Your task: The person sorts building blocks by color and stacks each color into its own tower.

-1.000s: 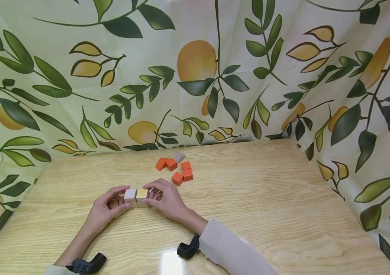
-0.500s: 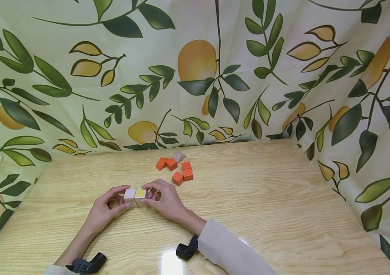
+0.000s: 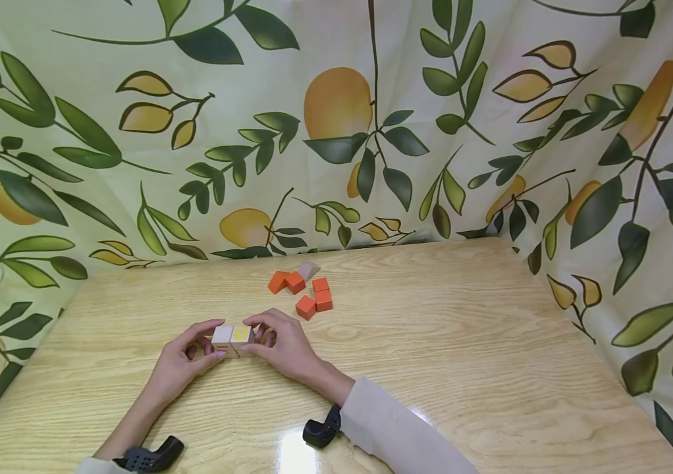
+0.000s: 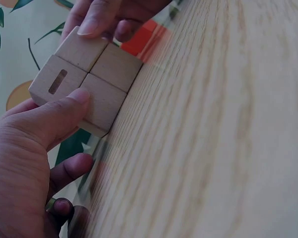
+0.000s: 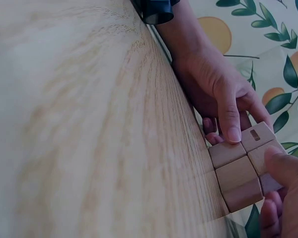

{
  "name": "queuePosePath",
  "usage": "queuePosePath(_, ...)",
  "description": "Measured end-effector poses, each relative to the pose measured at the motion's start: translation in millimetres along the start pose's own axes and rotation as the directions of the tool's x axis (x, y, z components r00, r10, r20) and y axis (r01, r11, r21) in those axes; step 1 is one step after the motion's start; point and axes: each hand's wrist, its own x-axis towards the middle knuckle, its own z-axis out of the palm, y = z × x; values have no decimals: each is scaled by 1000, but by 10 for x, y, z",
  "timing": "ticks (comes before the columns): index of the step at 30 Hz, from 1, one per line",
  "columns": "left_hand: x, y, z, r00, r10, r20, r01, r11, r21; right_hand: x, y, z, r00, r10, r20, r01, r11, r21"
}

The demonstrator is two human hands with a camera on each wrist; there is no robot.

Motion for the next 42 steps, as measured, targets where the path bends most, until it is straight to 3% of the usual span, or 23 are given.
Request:
queuePosePath(7, 8, 17, 1, 1000, -10, 9, 10, 1000, -5, -18, 50, -14, 999, 37, 26, -34, 996, -81)
queuePosePath(15, 21, 16, 8, 1000, -14, 9, 14, 1000, -13, -17, 53, -2, 997, 76, 26, -75, 996, -41)
queuePosePath(42, -8, 42, 4, 999, -41, -6, 41, 999, -7, 21, 64, 4, 995, 87, 48, -86, 996, -37)
